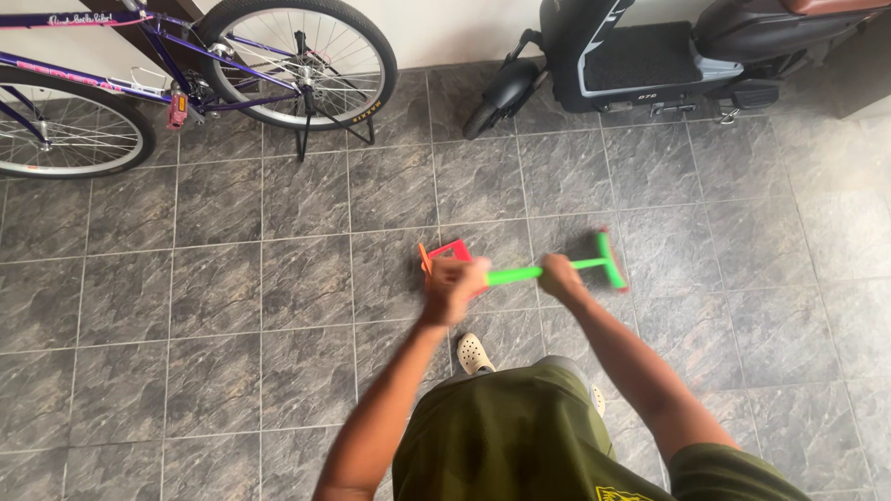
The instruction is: The person sweeps the tiled floor using a broom, pushing debris into a dustpan while moving across the space.
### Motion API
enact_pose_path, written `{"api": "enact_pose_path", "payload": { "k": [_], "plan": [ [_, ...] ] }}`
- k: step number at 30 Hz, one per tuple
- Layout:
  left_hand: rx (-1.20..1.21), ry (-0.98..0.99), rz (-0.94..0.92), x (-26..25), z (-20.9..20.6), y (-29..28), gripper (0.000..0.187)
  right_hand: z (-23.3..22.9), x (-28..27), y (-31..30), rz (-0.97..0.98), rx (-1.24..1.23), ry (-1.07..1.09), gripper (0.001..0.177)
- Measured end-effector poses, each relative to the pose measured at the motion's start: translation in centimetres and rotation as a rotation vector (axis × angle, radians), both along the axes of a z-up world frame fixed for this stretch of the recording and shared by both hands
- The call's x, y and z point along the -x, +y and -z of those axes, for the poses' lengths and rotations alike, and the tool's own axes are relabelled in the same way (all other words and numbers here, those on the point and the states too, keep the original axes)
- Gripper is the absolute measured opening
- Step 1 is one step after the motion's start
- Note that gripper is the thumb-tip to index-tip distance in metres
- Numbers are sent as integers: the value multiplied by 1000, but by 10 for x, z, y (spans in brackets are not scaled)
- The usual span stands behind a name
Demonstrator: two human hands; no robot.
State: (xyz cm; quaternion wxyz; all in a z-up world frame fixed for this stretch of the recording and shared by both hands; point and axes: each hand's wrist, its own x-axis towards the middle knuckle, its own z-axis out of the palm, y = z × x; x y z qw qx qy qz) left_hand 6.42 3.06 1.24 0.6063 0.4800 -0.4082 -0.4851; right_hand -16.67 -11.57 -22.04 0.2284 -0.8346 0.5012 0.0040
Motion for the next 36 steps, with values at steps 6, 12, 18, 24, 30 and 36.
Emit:
{"api": "enact_pose_path", "payload": {
  "k": [6,12,18,24,30,36],
  "plan": [
    [-180,60,23,49,56,14,55,36,43,16,163,-54,122,10],
    [-127,22,-99,4,10,42,55,60,-32,37,-17,85,-71,9],
    [79,-191,-73,-8,-94,76,50,29,-101,61,-116,51,-267,14],
    [245,-196,-76,5,-154,99,46,-5,-113,78,-147,-65,-255,8],
    [312,-58,27,31,-129,112,50,-10,-14,86,-27,50,-252,8],
    [-20,73,142,101,7,83,20,20,124,102,119,253,-147,6]
  ]
}}
